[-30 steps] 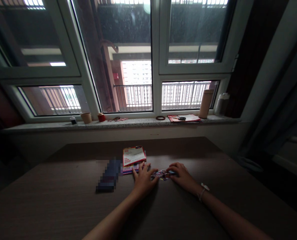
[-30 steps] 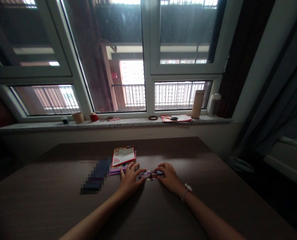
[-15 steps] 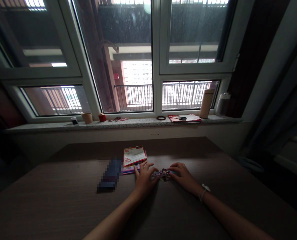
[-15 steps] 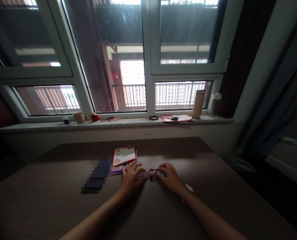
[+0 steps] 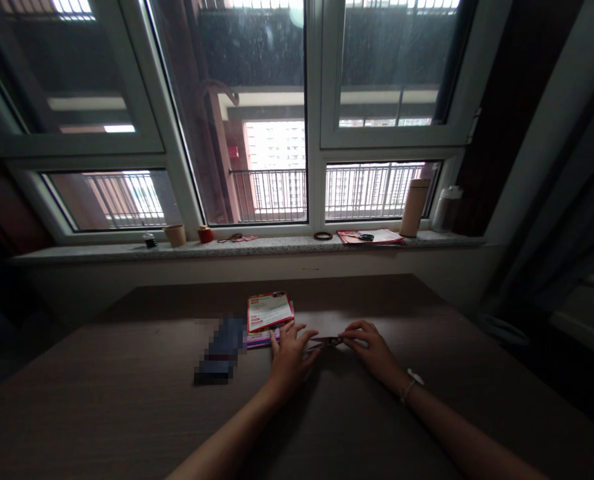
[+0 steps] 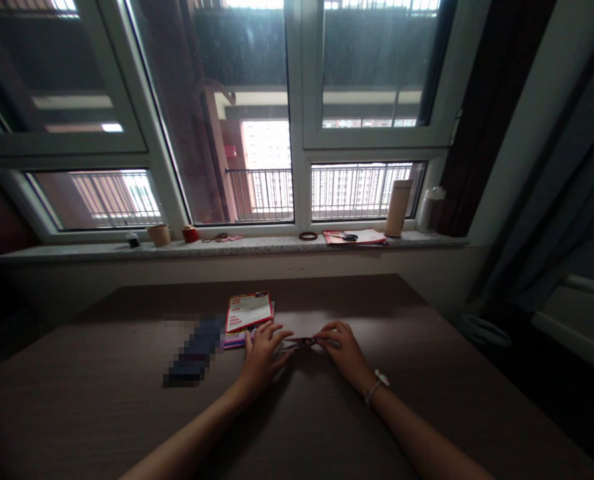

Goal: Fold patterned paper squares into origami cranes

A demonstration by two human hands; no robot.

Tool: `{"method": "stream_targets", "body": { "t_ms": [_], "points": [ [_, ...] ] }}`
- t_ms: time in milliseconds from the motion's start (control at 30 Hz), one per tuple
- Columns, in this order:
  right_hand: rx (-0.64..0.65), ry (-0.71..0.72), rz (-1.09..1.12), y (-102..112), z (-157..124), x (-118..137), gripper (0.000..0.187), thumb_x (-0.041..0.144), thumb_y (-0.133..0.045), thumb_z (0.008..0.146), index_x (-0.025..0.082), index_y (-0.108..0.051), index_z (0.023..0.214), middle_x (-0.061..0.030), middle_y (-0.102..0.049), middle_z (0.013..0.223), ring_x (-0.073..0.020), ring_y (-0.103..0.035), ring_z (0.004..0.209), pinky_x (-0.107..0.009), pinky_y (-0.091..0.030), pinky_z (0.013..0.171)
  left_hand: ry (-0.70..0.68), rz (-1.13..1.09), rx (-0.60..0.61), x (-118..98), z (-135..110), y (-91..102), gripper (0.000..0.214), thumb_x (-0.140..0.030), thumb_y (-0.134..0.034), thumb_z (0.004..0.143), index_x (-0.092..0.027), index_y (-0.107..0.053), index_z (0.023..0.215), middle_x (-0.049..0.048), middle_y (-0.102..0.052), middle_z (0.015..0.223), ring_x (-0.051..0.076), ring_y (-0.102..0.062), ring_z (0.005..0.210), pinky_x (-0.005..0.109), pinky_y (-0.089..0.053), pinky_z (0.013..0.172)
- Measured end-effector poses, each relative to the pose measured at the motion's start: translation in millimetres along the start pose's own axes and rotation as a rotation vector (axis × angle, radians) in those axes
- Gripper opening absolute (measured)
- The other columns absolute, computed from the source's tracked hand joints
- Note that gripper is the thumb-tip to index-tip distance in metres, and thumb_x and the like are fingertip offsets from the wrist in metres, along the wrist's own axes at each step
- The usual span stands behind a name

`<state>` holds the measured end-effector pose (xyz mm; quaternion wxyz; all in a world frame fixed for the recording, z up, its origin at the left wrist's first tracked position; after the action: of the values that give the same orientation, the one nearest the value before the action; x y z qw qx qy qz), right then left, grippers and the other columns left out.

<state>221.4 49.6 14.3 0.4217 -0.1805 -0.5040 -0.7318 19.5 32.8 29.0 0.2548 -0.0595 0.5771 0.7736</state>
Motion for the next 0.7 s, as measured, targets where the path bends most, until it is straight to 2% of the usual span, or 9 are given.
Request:
{"method": "stream_targets", "body": {
  "t_ms": [300,533,700],
  "points": [
    [0.098,-0.002,-0.135,-8.5,-4.5,0.1,0.022,0.03,-0.056,0.086,0.033,-0.072,0.101,-0.005,-0.058,0.108,-0.0238,-0.046,0.11,-0.04,-0.038,0.101,-0.012,0.015,0.048,-2.2,0.0,-0.8,0.025,-0.032,-0.064,0.083,-0.044,-0.068,0.105,-0.0003,-0.05,0.136,0.031,-0.032,0.132,0.067,-0.006,0.107],
    [0.11,0.102,-0.202,-7.8,-7.8,17.5,0.021,0.032,-0.059,0.086,0.032,-0.07,0.103,-0.0038,-0.059,0.116,-0.0243,-0.043,0.117,-0.041,-0.033,0.104,-0.005,0.043,0.084,-0.5,-0.4,-5.4,0.02,-0.036,-0.064,0.082,-0.042,-0.071,0.1,-0.0002,-0.05,0.137,0.032,-0.03,0.133,0.068,-0.004,0.107],
    [0.142,0.132,-0.254,-10.6,-7.8,21.0,0.019,0.034,-0.06,0.086,0.032,-0.071,0.101,-0.0024,-0.064,0.112,-0.0244,-0.045,0.116,-0.042,-0.031,0.104,-0.023,0.058,0.074,0.9,-0.7,-7.0,0.017,-0.036,-0.066,0.081,-0.041,-0.072,0.097,0.0005,-0.051,0.136,0.032,-0.032,0.132,0.068,-0.006,0.106]
  ]
}}
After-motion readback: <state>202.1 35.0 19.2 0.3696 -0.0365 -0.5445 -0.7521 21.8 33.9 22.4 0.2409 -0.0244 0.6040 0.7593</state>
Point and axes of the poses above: each hand's wrist, its own z-axis towards the middle knuckle, its own y-axis out of the back of the hand, x = y × z, the point moved 6 cm from there along z, towards the middle knuckle
